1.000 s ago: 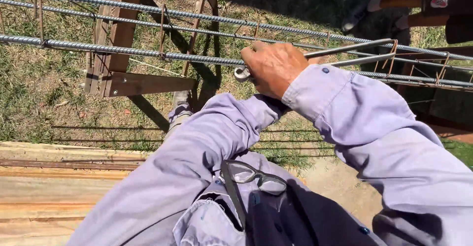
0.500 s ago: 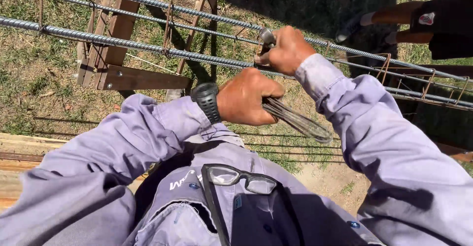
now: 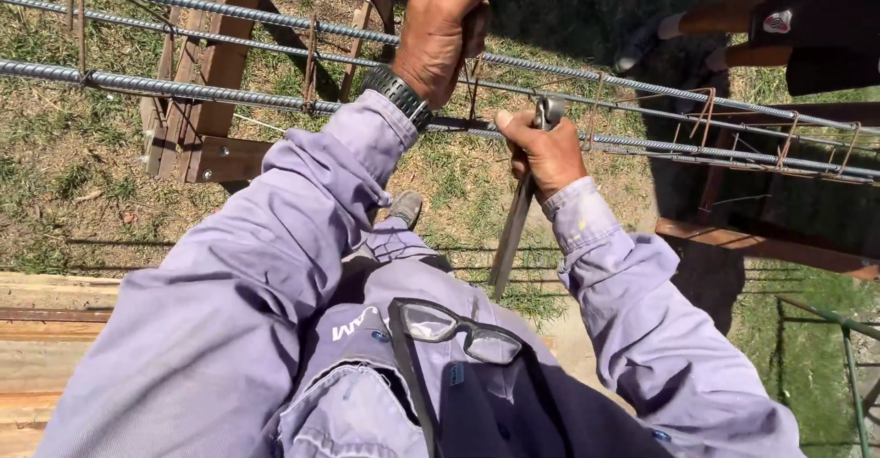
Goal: The person ties a rebar cage using a wire tying tool and wire. They wrap wire around the intersections of the rebar and twist it to secure the structure. The person works on a wooden platform outdoors.
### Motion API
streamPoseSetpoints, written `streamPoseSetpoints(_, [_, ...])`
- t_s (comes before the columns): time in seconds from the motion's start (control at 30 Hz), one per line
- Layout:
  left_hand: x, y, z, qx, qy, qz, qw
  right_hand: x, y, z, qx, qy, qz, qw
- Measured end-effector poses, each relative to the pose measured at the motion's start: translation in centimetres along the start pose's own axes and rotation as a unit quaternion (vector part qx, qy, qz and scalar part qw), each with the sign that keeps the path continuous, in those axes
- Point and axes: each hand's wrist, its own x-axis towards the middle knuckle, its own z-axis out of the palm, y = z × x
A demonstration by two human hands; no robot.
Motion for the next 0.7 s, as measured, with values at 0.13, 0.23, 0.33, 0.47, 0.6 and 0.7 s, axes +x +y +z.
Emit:
streamPoseSetpoints(0.13, [-2.8, -0.3, -2.0, 0.043, -0.091, 0.000, 0.995, -2.5, -7.8, -2.9, 0.001, -0.096, 0.090, 0.991])
streamPoseSetpoints(0.23, [-4.0, -2.2, -3.7, 0.210, -0.153, 0.081, 0.962, -5.4, -9.9, -5.3, -0.035, -0.124, -0.016, 0.991])
streamPoseSetpoints(0.33, [-3.4, -3.3, -5.1, 0.322, -0.153, 0.044, 0.933, -5.9, -5.7, -8.1, -0.250, -0.107, -0.064, 0.960])
streamPoseSetpoints(0.47, [-3.6, -4.1, -5.4, 0.271, -0.189, 0.088, 0.940, -7.4, -6.9, -8.3, -0.223, -0.102, 0.090, 0.965])
streamPoseSetpoints(0.6, [-3.6, -3.5, -5.3, 0.280, -0.184, 0.070, 0.940, -7.4, -11.7, -7.7, -0.409, -0.164, 0.157, 0.884])
streamPoseSetpoints(0.7, [-3.4, -3.8, -5.4, 0.274, -0.179, 0.076, 0.942, -7.1, -14.3, -7.3, -0.776, -0.164, 0.010, 0.609])
